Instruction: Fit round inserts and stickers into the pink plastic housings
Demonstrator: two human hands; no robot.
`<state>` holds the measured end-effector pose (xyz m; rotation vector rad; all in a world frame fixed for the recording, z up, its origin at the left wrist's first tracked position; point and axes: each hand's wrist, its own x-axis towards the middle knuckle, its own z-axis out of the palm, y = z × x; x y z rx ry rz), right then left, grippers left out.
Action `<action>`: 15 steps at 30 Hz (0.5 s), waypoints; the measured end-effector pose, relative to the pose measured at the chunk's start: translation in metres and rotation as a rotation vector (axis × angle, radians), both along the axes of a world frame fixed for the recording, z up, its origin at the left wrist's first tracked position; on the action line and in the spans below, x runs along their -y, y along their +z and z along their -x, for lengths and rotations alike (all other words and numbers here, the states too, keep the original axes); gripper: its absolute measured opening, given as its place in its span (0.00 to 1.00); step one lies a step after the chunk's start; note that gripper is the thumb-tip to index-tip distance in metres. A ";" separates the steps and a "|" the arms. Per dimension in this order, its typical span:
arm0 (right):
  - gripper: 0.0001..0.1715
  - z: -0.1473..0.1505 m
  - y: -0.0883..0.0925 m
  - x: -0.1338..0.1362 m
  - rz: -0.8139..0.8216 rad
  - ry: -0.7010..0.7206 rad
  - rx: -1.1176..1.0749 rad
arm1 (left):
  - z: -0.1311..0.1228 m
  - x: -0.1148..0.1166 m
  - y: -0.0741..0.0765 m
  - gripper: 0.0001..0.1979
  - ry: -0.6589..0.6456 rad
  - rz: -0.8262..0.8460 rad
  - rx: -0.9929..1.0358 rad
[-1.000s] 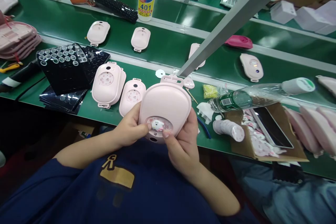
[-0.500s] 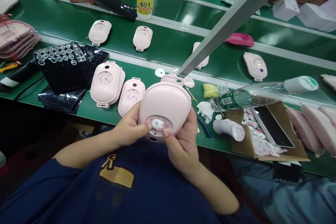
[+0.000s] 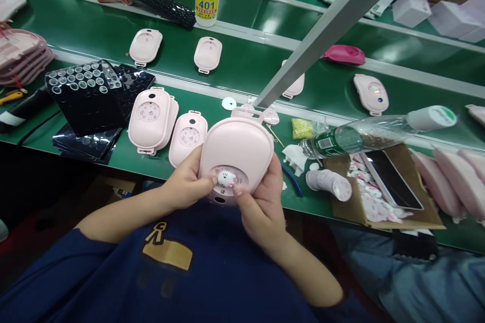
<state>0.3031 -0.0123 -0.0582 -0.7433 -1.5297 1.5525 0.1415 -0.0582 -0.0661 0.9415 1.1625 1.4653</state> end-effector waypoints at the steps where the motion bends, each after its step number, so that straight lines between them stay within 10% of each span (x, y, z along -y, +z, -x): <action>1: 0.42 0.001 0.000 -0.001 0.030 -0.001 -0.013 | 0.000 0.000 0.001 0.28 0.003 0.002 -0.011; 15: 0.48 0.008 0.015 -0.022 0.497 0.138 -0.189 | 0.010 0.016 0.043 0.29 -0.201 -0.215 -0.303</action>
